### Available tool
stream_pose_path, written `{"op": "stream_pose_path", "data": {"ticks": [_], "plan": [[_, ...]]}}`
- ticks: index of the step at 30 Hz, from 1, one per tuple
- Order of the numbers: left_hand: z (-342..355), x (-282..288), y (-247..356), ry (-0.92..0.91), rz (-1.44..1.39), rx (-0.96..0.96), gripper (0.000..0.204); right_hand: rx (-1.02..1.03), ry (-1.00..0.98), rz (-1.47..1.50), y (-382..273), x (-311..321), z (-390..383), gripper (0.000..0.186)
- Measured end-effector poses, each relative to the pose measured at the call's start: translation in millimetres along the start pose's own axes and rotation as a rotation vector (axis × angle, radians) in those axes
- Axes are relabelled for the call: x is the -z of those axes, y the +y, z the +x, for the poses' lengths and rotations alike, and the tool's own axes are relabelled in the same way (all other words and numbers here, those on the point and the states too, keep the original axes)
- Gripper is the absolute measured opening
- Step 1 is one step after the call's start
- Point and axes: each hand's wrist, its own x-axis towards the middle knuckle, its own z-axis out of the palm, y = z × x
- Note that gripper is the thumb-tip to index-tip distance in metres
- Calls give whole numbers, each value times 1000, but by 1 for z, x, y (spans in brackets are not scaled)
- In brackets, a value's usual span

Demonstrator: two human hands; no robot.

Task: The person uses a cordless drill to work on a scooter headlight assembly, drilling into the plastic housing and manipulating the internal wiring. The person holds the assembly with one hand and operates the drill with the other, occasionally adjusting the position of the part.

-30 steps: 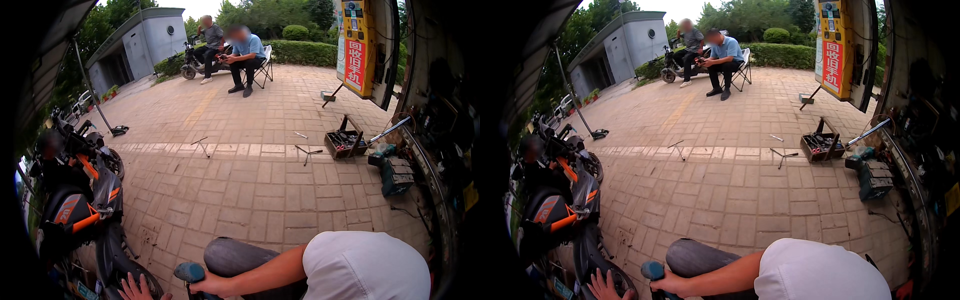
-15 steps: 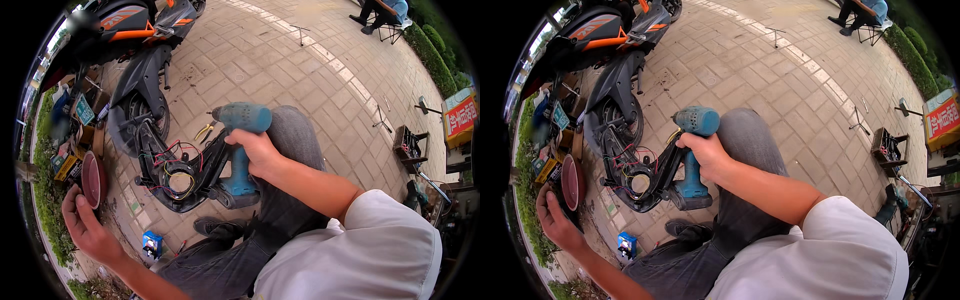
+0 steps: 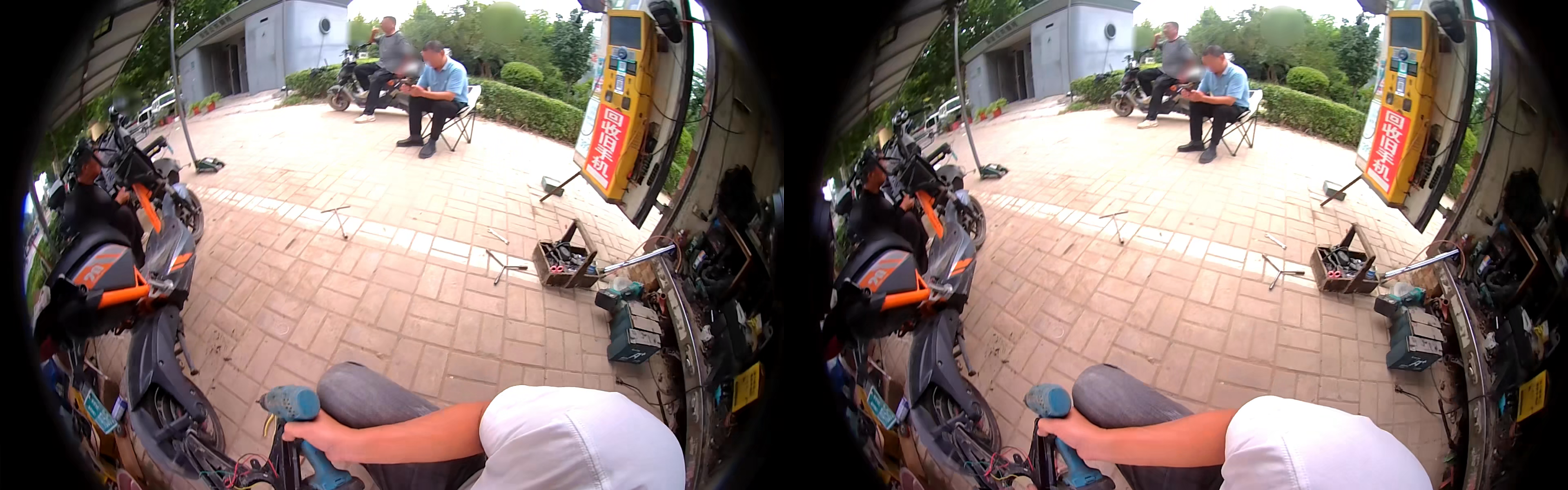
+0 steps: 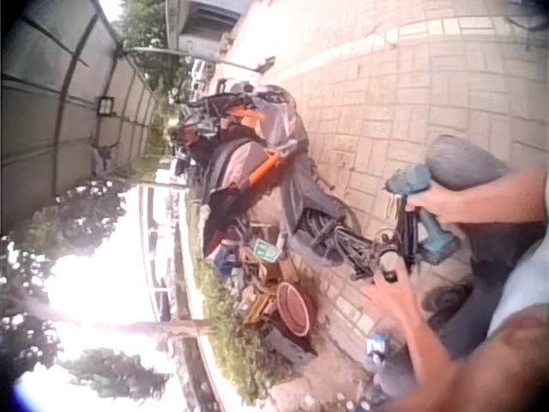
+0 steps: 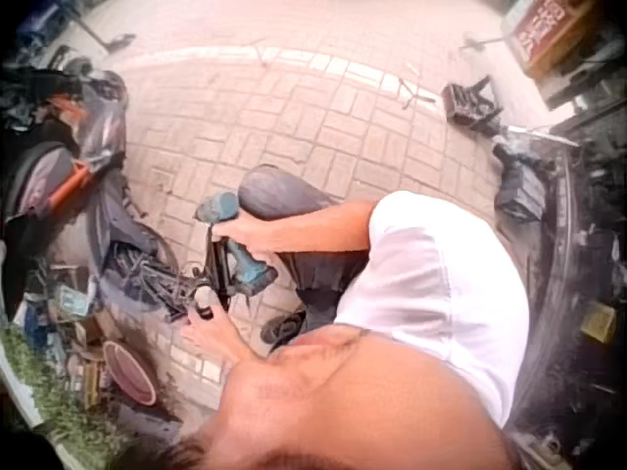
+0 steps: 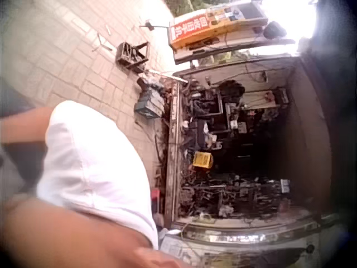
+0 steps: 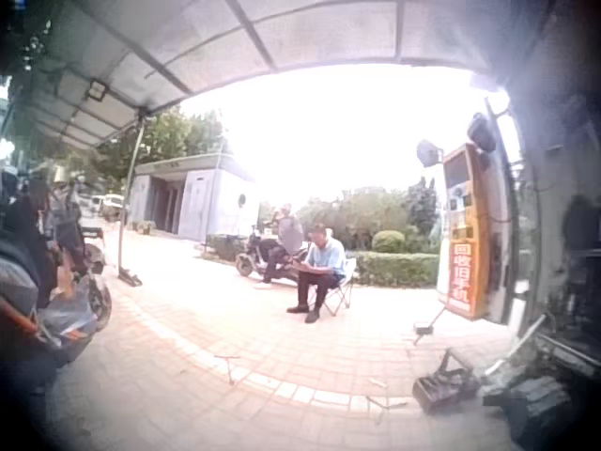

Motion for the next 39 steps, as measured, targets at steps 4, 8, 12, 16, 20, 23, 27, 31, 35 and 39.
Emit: {"op": "stream_pose_path", "data": {"ticks": [4,8,12,16,20,23,27,31,35,39], "plan": [[12,-8,-4,-106,-131,-144,48,-86,-16,-50,-9,25,6,23],[8,-30,-23,200,-1059,238,42,-105,1,-1,-5,36,10,23],[9,-43,-25,212,-982,276,41,-62,-7,25,9,33,20,20],[12,-45,-22,188,-773,290,41,-85,-6,3,5,25,15,22],[11,-46,-21,200,-643,321,41,-79,-9,-32,0,22,7,22],[11,-48,-24,214,-572,352,41,-53,-20,-33,-1,22,5,21],[12,-49,-25,241,-499,385,40,-75,-5,-12,-5,21,2,20],[14,-49,-29,289,-445,405,40,-77,0,13,-4,21,2,21],[14,-48,-33,338,-396,427,40,-65,-20,-19,-7,18,-3,24],[13,-47,-35,388,-350,445,39,-95,-40,-24,-5,24,1,26]]}}
